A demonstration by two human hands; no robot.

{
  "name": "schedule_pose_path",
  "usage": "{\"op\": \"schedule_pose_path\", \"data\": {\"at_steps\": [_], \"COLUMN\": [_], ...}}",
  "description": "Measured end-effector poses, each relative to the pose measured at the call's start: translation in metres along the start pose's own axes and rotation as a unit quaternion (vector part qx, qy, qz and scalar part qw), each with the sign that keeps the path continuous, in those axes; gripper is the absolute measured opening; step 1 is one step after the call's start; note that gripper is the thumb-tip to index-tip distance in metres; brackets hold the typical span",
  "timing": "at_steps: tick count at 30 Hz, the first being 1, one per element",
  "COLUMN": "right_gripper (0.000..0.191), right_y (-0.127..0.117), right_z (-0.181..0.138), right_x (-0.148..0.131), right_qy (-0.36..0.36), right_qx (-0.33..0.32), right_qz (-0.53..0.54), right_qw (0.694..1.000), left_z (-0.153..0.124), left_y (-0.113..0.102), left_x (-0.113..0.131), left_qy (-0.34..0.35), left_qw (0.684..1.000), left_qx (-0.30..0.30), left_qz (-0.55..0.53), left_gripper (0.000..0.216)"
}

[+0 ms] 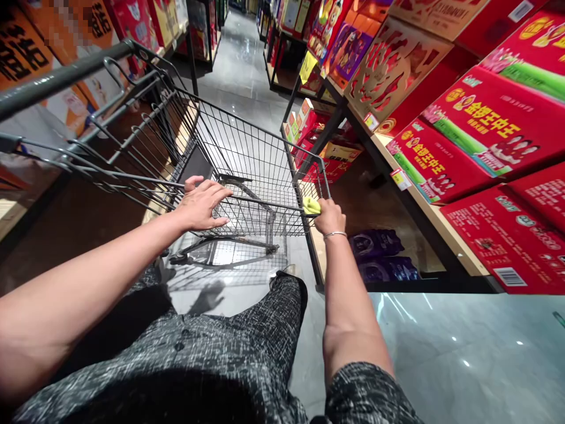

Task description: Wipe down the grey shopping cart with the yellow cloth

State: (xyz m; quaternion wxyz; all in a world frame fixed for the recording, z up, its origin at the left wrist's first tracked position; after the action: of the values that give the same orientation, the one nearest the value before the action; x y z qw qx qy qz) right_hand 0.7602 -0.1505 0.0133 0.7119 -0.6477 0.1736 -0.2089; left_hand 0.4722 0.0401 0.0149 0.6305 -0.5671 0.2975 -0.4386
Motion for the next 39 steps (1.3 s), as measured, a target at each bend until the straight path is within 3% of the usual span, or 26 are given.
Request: {"op": "schedule_pose_path", "data": {"at_steps": [3,10,19,26,30,34,39], "right_gripper": [0.027,0.026,0.03,0.035,0.036,0.045,0.049], "right_y": [0.003,0.005,0.001,-0.006,-0.004,-0.002,-0.002], "right_z": [0.01,0.028,-0.014,-0.049,-0.058,-0.06,-0.061], "right_x": [0.025,0.029,0.041,0.021,0.011,-0.013,-0.068], "right_qy": [-0.003,0.003,0.07,0.084,0.038,-0.049,-0.11], "right_qx": [-0.037,-0.077,-0.086,-0.068,-0.061,-0.042,-0.036], "right_qz": [-0.007,-0.028,-0.049,-0.048,-0.026,0.031,0.075], "right_qw": [0.999,0.997,0.993,0.993,0.997,0.997,0.99], "left_z": [0.008,0.029,0.045,0.063,0.071,0.076,0.076], "left_y": [0.002,0.007,0.012,0.013,0.012,0.01,0.003], "left_x": [0.005,0.009,0.017,0.011,0.0,-0.031,-0.075], "left_qy": [-0.002,-0.001,0.056,0.082,0.071,0.038,-0.064], "left_qw": [1.0,1.0,0.997,0.995,0.996,0.996,0.995], "left_qx": [-0.002,-0.005,-0.043,-0.053,-0.03,-0.035,-0.027], "left_qz": [-0.003,-0.003,-0.004,-0.021,-0.047,-0.068,-0.068], "left_gripper": [0.071,0.071,0.076,0.061,0.045,0.047,0.055]}}
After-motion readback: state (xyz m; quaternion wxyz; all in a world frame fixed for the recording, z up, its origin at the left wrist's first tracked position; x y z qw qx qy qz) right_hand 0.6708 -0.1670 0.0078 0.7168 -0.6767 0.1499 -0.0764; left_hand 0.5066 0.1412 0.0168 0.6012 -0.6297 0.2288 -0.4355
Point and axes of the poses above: each hand's wrist, its own z-axis towards the middle knuckle, its own y-axis out of the palm, x = y × z, the point moved 7 cm from there along z, towards the middle knuckle, and after that the axes turned 8 degrees about -y, right-handed, at the moved point
